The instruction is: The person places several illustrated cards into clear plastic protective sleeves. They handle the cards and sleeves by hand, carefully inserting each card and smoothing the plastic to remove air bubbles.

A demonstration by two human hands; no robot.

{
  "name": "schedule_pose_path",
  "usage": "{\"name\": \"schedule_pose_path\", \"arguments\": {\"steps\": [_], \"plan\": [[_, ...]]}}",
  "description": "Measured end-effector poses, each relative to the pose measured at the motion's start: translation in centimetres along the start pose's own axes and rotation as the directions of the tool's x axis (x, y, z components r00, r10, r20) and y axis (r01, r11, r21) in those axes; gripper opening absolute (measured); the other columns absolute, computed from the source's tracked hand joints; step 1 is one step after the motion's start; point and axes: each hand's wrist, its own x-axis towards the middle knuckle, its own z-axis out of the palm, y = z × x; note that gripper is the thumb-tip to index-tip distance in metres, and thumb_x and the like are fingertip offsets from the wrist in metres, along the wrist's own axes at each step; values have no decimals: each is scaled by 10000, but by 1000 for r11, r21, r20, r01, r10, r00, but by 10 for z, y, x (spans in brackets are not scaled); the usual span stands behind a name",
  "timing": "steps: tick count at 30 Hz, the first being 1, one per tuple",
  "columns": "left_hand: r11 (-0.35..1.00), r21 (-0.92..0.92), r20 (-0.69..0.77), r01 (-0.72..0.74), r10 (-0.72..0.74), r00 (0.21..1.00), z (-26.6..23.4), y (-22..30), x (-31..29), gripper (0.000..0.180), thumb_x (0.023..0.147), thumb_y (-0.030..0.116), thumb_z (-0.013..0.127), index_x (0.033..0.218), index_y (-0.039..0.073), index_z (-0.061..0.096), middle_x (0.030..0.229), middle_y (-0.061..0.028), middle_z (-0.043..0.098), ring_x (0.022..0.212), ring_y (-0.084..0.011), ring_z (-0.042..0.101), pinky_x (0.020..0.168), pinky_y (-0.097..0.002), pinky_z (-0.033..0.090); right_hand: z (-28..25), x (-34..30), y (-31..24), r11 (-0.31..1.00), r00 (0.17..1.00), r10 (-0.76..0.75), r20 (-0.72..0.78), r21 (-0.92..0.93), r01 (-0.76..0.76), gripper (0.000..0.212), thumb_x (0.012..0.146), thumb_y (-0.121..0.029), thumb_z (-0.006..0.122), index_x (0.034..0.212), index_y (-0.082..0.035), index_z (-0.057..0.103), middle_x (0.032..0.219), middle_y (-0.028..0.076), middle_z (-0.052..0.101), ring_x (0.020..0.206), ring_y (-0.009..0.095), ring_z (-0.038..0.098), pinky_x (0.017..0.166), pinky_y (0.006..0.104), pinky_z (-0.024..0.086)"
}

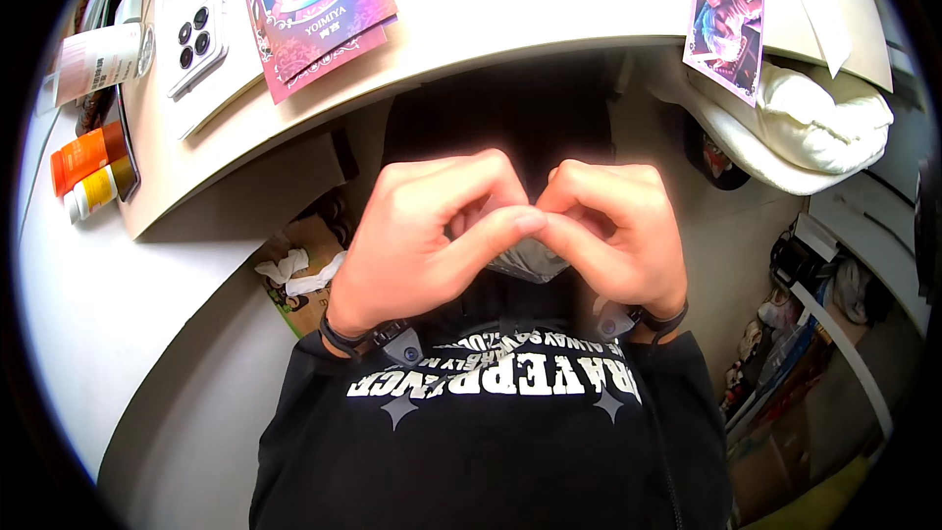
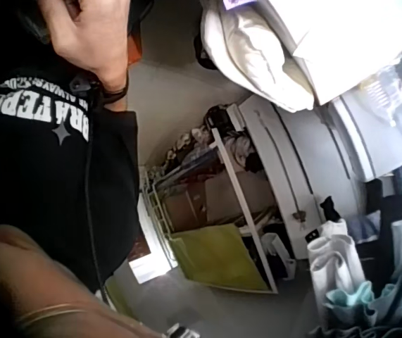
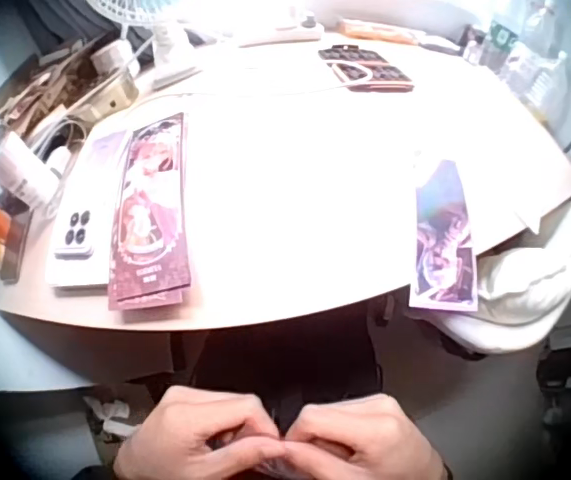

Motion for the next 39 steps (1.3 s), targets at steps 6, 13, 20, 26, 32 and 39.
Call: {"name": "schedule_pose_path", "arguments": {"steps": [6, 13, 20, 26, 32, 39], "plan": [[993, -112, -198, -19, -4, 980, 6, 3, 2, 197, 924, 50, 589, 734, -4, 603, 629, -44, 586, 517, -92, 501, 493, -237, 360, -4, -6, 2, 994, 997, 51, -59, 98, -45, 115, 867, -28, 706, 785, 2, 632, 561, 30, 526, 472, 58, 434, 440, 246, 322], [997, -73, -206, 33, -47, 977, 5, 4, -2, 187, 930, 45, 580, 751, -6, 602, 652, -44, 597, 545, -84, 534, 504, -227, 374, -7, -9, 1, 995, 991, 81, -106, 69, -74, 120, 862, -21, 704, 765, 12, 641, 576, 38, 550, 473, 69, 452, 443, 246, 332], [999, 29, -248, 14, -6, 969, 11, 3, -4, 180, 933, 38, 574, 765, -19, 604, 679, -50, 597, 558, -87, 542, 514, -225, 387, -9, -7, -3, 999, 992, 31, -124, 17, -29, 127, 853, -10, 708, 744, 14, 647, 592, 61, 569, 474, 93, 484, 449, 248, 354], [1000, -20, -362, -16, 8, 932, 4, 2, -8, 183, 965, 57, 528, 809, -14, 593, 683, -38, 585, 556, -62, 474, 511, -210, 348, -21, -13, 1, 999, 965, 42, -257, -3, -44, 87, 821, 41, 689, 742, 29, 655, 620, 45, 608, 496, 58, 475, 454, 228, 317], [998, 3, -249, -55, 54, 967, -7, 0, -15, 82, 896, 12, 625, 817, -11, 629, 701, -56, 621, 588, -117, 586, 550, -243, 442, -29, 0, -14, 985, 988, -115, -104, -139, 100, 267, 723, -118, 841, 875, 5, 658, 664, 19, 499, 533, 81, 422, 474, 247, 294], [913, 236, -266, -333, 390, 882, -6, -2, -9, 193, 891, 128, 671, 775, -23, 643, 651, -77, 627, 510, -151, 497, 476, -272, 357, 1, 10, -6, 961, 970, -234, 71, -133, 242, 246, 817, -107, 754, 701, -23, 555, 633, 114, 484, 545, 292, 511, 494, 377, 406]]}}
